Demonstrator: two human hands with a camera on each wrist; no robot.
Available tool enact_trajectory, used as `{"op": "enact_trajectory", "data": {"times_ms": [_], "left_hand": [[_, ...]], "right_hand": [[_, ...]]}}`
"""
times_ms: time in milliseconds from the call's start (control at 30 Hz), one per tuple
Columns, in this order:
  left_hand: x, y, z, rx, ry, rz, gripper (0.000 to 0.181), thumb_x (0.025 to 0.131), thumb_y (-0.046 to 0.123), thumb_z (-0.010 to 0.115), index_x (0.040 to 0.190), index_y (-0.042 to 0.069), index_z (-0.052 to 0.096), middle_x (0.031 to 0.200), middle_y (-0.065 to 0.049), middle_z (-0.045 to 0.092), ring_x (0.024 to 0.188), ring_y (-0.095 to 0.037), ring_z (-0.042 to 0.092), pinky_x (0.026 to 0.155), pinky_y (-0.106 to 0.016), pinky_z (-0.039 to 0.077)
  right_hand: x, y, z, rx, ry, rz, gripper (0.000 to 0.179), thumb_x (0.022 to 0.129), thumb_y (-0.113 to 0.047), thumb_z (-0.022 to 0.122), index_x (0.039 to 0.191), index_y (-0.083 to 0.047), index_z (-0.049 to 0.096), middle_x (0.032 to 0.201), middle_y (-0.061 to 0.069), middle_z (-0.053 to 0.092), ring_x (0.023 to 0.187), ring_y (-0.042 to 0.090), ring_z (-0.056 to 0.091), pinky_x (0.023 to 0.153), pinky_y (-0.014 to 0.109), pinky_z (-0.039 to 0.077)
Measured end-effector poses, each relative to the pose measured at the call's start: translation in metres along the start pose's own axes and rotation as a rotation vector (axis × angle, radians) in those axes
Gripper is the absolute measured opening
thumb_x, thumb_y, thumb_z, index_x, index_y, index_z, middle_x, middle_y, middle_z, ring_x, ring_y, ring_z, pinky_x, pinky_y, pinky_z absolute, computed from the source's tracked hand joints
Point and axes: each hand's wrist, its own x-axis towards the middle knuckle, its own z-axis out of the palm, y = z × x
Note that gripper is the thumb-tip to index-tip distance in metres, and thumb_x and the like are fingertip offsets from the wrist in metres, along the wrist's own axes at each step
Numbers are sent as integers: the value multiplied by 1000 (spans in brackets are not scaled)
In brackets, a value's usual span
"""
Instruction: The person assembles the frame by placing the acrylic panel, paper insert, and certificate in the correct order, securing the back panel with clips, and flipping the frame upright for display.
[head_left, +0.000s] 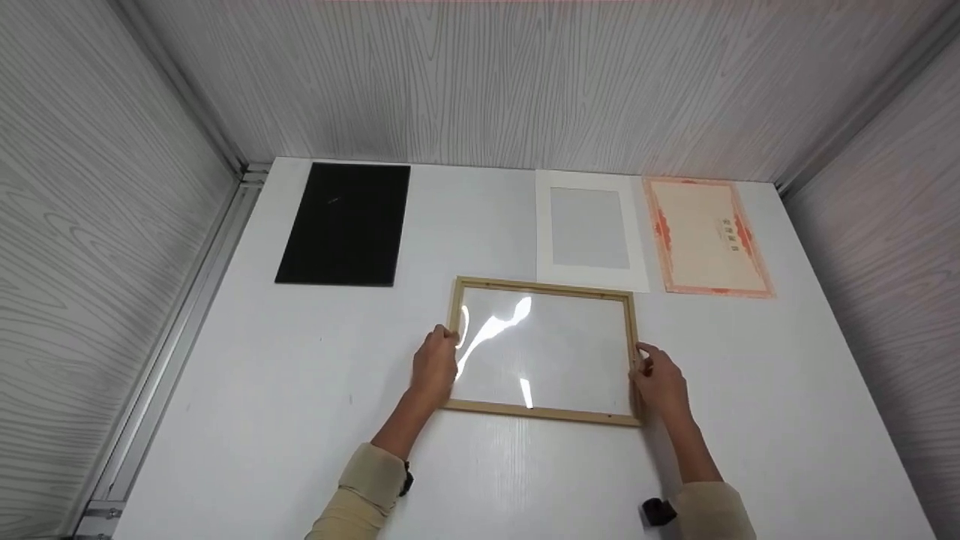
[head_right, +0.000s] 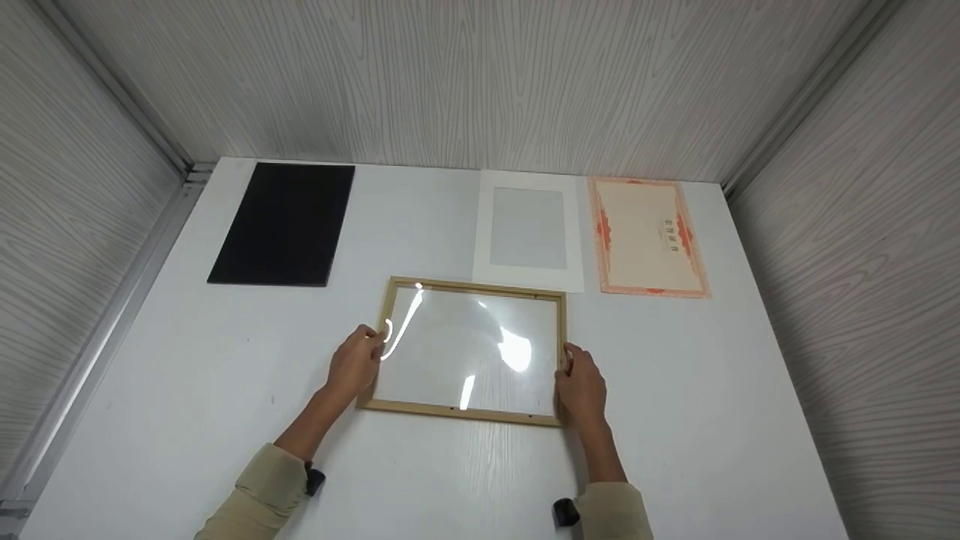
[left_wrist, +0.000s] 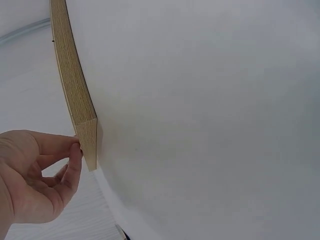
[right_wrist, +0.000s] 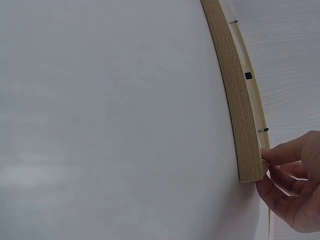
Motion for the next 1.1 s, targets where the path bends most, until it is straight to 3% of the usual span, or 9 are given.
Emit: {"op": "enact_trajectory", "data": {"times_ms": [133,267,367,433,567,733,800,933,1100], "left_hand": [[1,4,0,63,6,19,19,77,-15,61,94,-7,63,87,-11,52,80,-25,56,63,-27,49],[2,9,1,251,-17,61,16,77,-11,65,92,-13,63,81,-11,49,71,-21,54,55,-23,48],[3,12,0,328,-35,86,16,77,-8,66,90,-16,62,79,-11,49,68,-19,53,51,-21,47],[5,12,-2,320,-31,83,14,77,-8,66,89,-15,63,79,-12,50,70,-20,55,52,-23,48],[5,7,-6,184,-51,28,19,76,-9,66,95,-11,63,87,-15,51,79,-26,57,60,-28,51],[6,1,-9,63,-169,-5,44,79,-11,63,122,-7,53,103,-18,48,93,-29,52,68,-31,49],[9,0,-9,76,-207,4,44,80,-9,62,123,-6,53,104,-18,47,95,-29,49,70,-33,48],[18,-1,-9,167,-223,40,32,81,1,65,112,-6,60,114,-18,46,109,-32,42,80,-40,44],[29,-6,-4,279,-280,114,47,87,14,62,128,-4,49,141,-15,34,132,-34,24,99,-44,31]], "right_hand": [[-1,0,-1,1,-8,7,47,83,2,61,128,3,48,90,14,55,74,24,52,58,33,42],[0,0,-1,9,-7,9,47,83,2,61,128,2,48,90,14,56,74,24,52,57,32,43],[0,0,0,11,-11,14,47,83,1,61,129,1,48,91,14,56,75,25,52,58,33,43],[0,0,1,14,-13,15,47,83,1,61,129,1,48,91,14,56,75,25,52,58,33,43],[-1,0,1,16,-15,20,47,84,0,60,129,0,48,91,14,55,75,24,51,59,33,43],[-2,1,-1,-7,-17,4,47,84,0,59,130,1,47,91,13,53,76,25,50,61,35,42],[-1,1,-2,-15,-25,-8,48,84,0,59,131,1,46,91,13,52,77,25,50,62,36,42],[0,2,-3,-22,-48,-25,49,84,0,59,132,1,45,90,13,51,79,26,49,64,37,41],[3,2,-3,-31,-53,-26,49,84,0,60,131,2,45,88,12,50,77,25,48,63,37,40]]}}
